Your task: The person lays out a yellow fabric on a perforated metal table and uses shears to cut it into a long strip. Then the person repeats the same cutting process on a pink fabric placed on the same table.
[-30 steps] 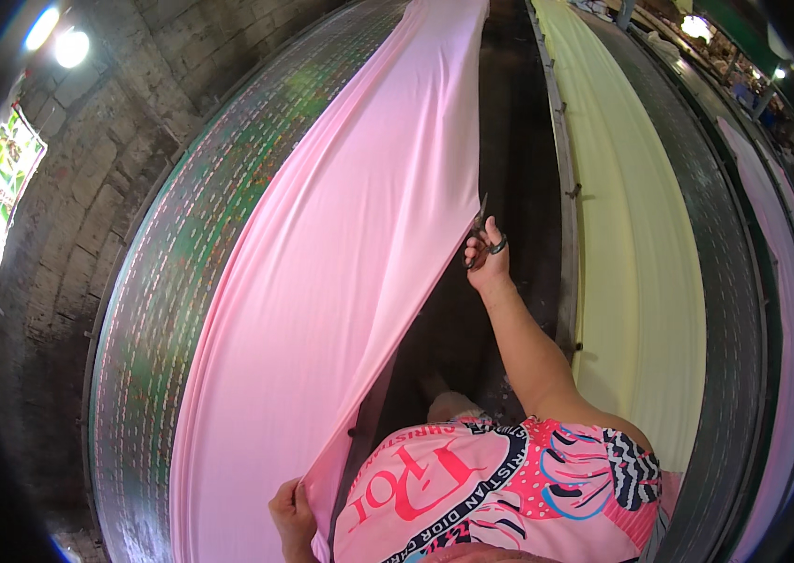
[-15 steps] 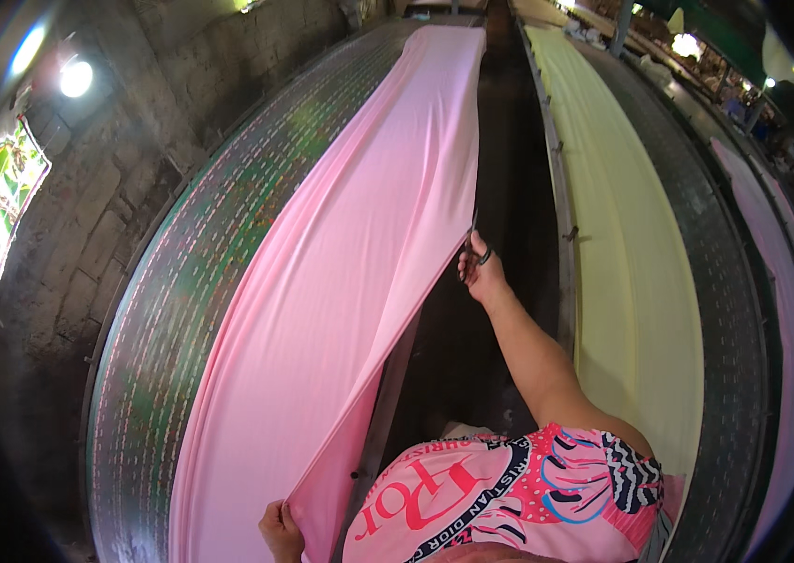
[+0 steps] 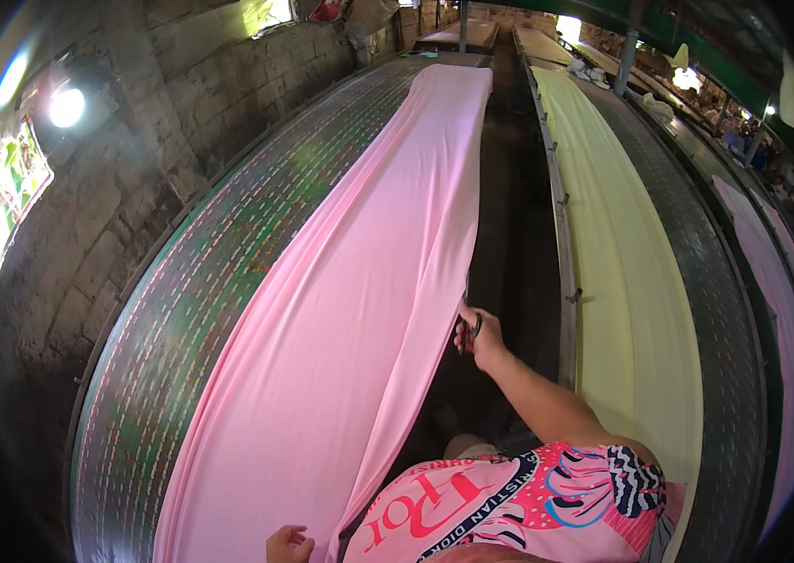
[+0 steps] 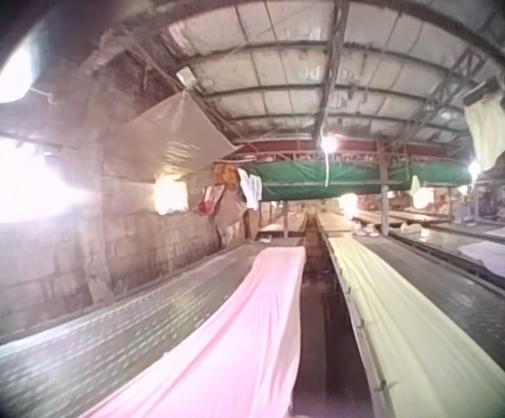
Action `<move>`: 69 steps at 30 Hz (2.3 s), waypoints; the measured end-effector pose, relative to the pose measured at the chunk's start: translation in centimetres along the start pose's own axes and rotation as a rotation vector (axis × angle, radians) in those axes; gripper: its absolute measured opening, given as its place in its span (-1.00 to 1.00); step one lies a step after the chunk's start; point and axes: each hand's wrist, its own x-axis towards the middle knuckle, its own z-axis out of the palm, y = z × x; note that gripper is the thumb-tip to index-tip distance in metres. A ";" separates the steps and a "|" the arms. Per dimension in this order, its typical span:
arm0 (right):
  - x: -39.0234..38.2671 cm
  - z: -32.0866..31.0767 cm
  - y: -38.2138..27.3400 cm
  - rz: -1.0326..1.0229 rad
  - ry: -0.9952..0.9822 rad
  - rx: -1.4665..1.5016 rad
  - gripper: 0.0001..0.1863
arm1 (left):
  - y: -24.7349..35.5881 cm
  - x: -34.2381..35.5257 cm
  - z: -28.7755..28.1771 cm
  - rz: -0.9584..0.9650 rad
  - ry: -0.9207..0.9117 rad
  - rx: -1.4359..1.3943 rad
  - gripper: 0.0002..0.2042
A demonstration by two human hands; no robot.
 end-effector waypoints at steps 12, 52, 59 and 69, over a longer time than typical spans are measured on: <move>-0.5 -2.8 1.0 0.213 -0.113 0.046 -0.44 | 29.4 34.3 19.3 0.876 0.157 0.157 -0.40; 6.4 -4.8 3.9 0.142 -0.087 0.631 -0.42 | 35.5 41.1 24.1 0.823 0.181 0.461 -0.91; 13.0 -6.7 -0.4 0.039 -0.031 0.600 -0.36 | 32.7 37.9 22.4 0.776 0.242 0.246 -0.89; 16.8 -7.6 -5.8 -0.114 0.066 0.658 -0.43 | 23.9 29.5 13.8 0.744 0.202 -0.160 -0.92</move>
